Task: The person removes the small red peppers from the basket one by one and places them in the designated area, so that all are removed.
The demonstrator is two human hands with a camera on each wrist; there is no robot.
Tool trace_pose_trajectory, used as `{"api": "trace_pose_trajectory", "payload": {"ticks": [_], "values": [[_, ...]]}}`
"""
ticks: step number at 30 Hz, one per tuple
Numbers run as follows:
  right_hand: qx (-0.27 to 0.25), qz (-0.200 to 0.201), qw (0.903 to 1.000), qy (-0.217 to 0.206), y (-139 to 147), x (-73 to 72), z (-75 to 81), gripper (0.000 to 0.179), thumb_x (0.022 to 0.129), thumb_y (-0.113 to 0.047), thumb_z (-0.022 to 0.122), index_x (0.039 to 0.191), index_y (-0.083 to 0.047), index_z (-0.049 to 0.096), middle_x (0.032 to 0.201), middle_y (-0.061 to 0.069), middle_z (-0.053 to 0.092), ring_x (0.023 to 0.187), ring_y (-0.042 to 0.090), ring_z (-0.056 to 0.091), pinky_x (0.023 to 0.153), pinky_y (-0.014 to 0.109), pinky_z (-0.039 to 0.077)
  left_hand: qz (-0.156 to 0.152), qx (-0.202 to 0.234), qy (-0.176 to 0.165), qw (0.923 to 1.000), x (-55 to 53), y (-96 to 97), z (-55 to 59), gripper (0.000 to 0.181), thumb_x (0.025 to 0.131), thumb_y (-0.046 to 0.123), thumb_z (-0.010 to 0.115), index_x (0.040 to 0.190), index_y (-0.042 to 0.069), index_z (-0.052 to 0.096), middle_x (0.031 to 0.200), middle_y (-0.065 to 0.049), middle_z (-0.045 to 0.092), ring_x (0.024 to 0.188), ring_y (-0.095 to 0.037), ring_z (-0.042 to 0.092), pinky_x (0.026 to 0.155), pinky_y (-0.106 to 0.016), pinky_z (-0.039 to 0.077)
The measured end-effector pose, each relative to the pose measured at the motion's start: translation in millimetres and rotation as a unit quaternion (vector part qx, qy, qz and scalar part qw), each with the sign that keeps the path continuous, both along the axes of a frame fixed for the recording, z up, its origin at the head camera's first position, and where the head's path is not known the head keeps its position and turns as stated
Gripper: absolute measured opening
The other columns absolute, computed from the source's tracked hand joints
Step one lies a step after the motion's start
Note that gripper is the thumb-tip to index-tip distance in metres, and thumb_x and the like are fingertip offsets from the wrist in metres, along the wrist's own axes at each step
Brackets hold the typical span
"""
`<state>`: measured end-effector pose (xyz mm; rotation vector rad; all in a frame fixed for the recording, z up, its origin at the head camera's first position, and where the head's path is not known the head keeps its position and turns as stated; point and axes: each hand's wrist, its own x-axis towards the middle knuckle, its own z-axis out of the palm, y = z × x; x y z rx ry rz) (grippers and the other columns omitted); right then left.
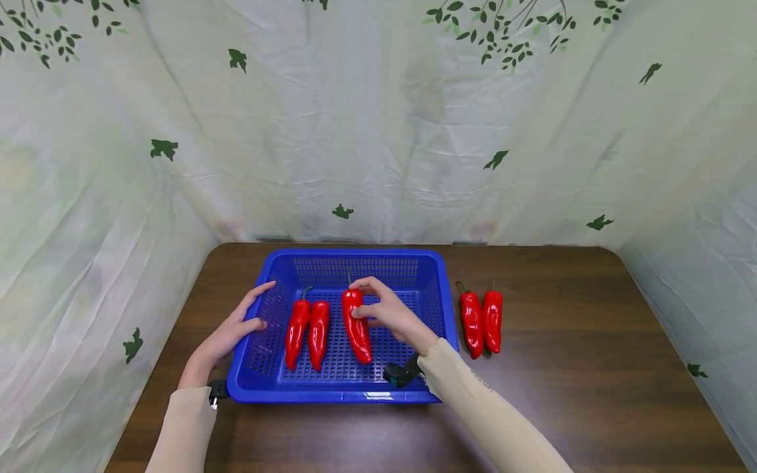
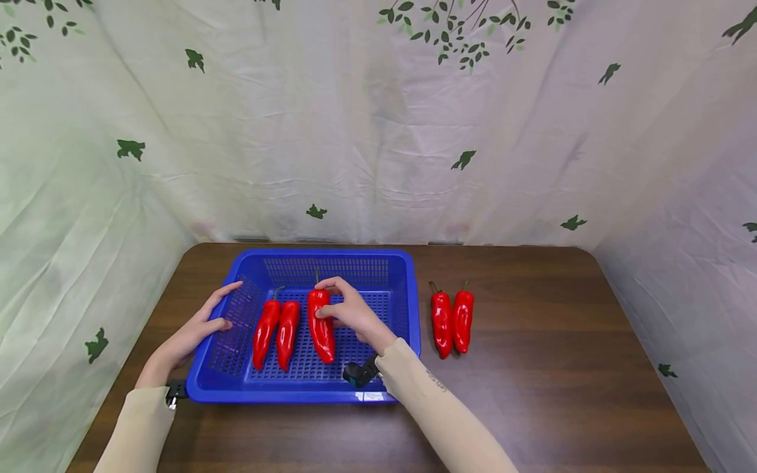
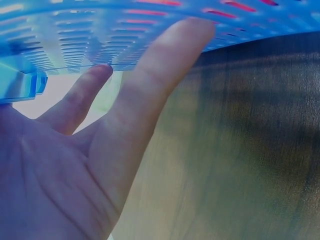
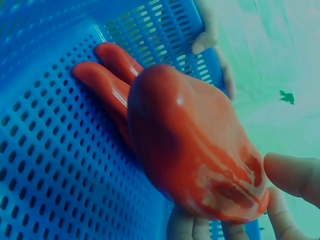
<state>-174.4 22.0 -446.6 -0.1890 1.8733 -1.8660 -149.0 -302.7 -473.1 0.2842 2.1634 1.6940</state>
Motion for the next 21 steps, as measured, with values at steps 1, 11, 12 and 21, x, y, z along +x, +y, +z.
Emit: {"api": "trace_pose_trajectory", "payload": {"ticks": [1,11,12,21], "values": [[0.001,-0.001,1.0000,0.001,1,-0.2,0.4,0.045,0.082,0.002,0.065,0.124,-0.008,0.053,0.126,0.014,0.048,0.092,0.026,0.061,0.078,0.046,0.053,0.000,0.000,0.000,1.0000,-0.1,0.0,0.2,0.068,0.096,0.006,0.045,0.153,0.026,0.014,0.155,-0.021,0.000,0.131,-0.054,0.022,0.089,-0.059,0.045],[0.008,-0.002,0.9998,0.021,12,4.3,10.8,0.044,0.084,0.000,0.064,0.126,-0.008,0.052,0.130,0.016,0.047,0.094,0.028,0.060,0.078,0.044,0.054,0.004,-0.003,-0.006,1.0000,1.7,-2.3,-1.1,0.067,0.096,0.006,0.045,0.153,0.026,0.014,0.155,-0.022,0.000,0.130,-0.055,0.023,0.087,-0.056,0.046],[0.008,-0.002,0.9997,0.023,14,5.0,12.1,0.044,0.084,0.000,0.064,0.126,-0.008,0.052,0.130,0.016,0.047,0.094,0.028,0.060,0.079,0.044,0.054,0.003,-0.005,-0.005,1.0000,1.9,-2.3,-1.2,0.067,0.096,0.007,0.045,0.153,0.026,0.014,0.155,-0.022,0.000,0.130,-0.055,0.022,0.088,-0.057,0.046],[-0.005,-0.009,0.9994,0.034,31,7.9,29.6,0.047,0.084,-0.001,0.065,0.128,-0.009,0.051,0.131,0.015,0.046,0.091,0.028,0.064,0.080,0.042,0.053,0.000,-0.014,0.005,0.9999,1.2,-0.8,0.2,0.067,0.096,0.009,0.045,0.153,0.025,0.014,0.155,-0.021,0.001,0.131,-0.052,0.022,0.092,-0.061,0.040]]}}
